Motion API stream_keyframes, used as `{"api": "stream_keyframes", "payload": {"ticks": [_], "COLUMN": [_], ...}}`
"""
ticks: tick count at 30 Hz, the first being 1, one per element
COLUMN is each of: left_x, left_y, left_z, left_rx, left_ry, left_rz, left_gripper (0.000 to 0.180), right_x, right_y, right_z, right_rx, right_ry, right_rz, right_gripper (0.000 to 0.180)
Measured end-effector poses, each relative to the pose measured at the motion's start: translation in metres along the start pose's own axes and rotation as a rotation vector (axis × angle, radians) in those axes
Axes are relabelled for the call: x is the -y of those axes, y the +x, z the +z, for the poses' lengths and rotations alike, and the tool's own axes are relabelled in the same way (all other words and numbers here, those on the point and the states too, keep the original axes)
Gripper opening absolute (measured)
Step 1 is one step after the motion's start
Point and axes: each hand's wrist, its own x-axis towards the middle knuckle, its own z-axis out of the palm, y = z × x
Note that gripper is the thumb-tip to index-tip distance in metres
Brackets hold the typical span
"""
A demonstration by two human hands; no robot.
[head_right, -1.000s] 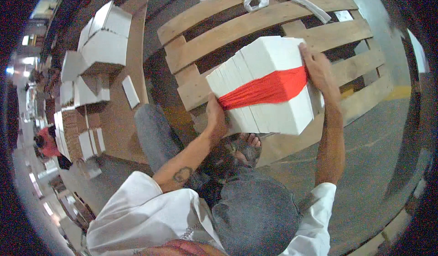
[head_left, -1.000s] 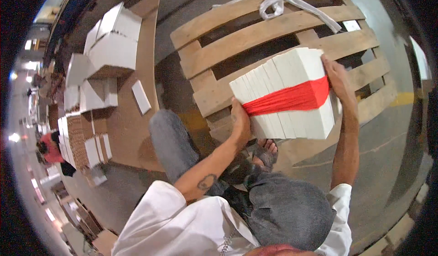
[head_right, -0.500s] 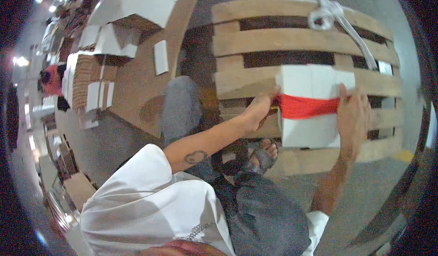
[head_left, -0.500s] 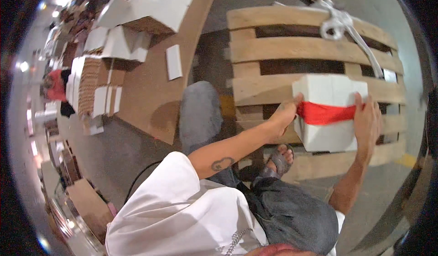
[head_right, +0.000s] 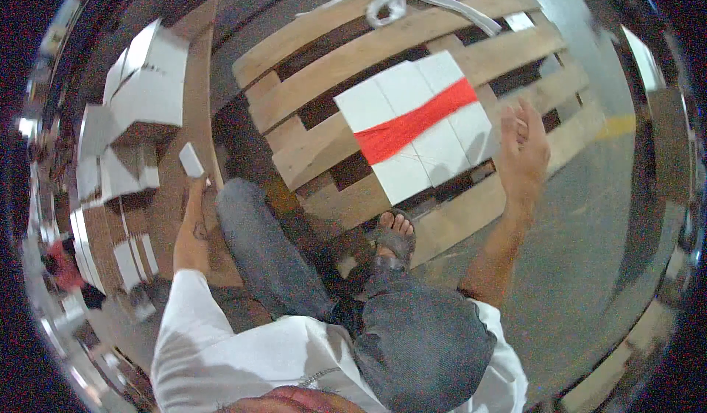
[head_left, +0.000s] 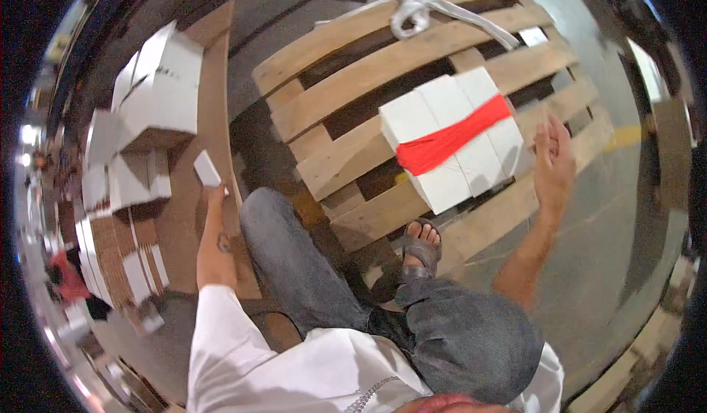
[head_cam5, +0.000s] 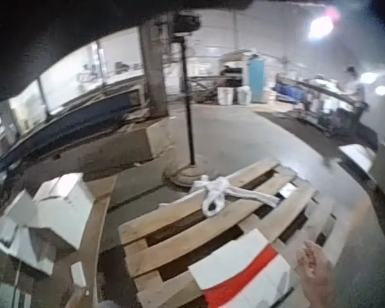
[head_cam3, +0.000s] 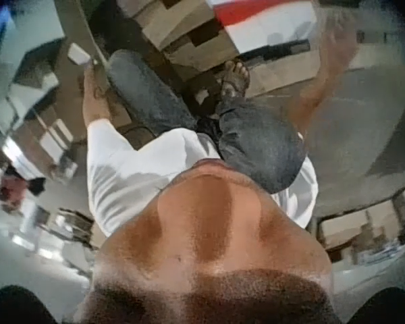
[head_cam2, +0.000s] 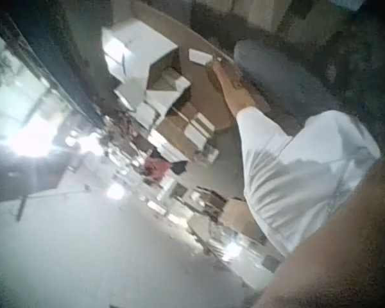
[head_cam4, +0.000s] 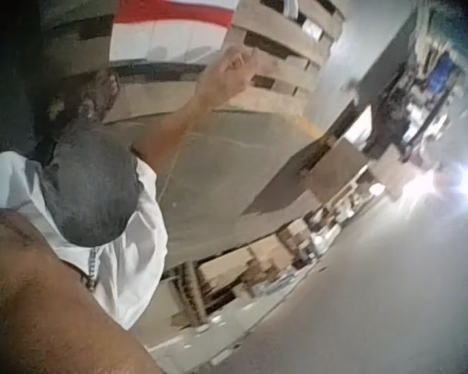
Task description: The person stacks white rectangular blocks on a wooden pallet and ties a red fabric ribbon around the stack into a bow.
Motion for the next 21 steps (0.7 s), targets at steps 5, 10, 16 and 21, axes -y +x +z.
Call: {"api": "stream_keyframes", "payload": {"ticks": [5,10,16,21], "left_x": [-0.215,-0.388,-0.527,-0.542], "left_y": [-0.155,-0.298,-0.484,-0.501], "left_z": [0.073,-0.095,-0.089,-0.042], "left_rx": [0.379,0.579,0.731,0.532], "left_ry": [-0.8,-1.19,-0.505,-0.467], "left_rz": [-0.368,0.137,1.224,1.485], "left_gripper": [0.055,0.033,0.039,0.041], "right_x": [0.0,0.032,0.069,0.001], "right_y": [-0.036,-0.066,-0.086,-0.094], "right_z": [-0.048,-0.01,0.031,-0.043], "right_rx": [-0.342,-0.058,0.044,-0.351], "right_ry": [-0.458,0.303,0.945,0.732], "right_rz": [-0.096,-0.14,-0.003,0.423], "right_gripper": [0.041,0.045,0.054,0.045]}}
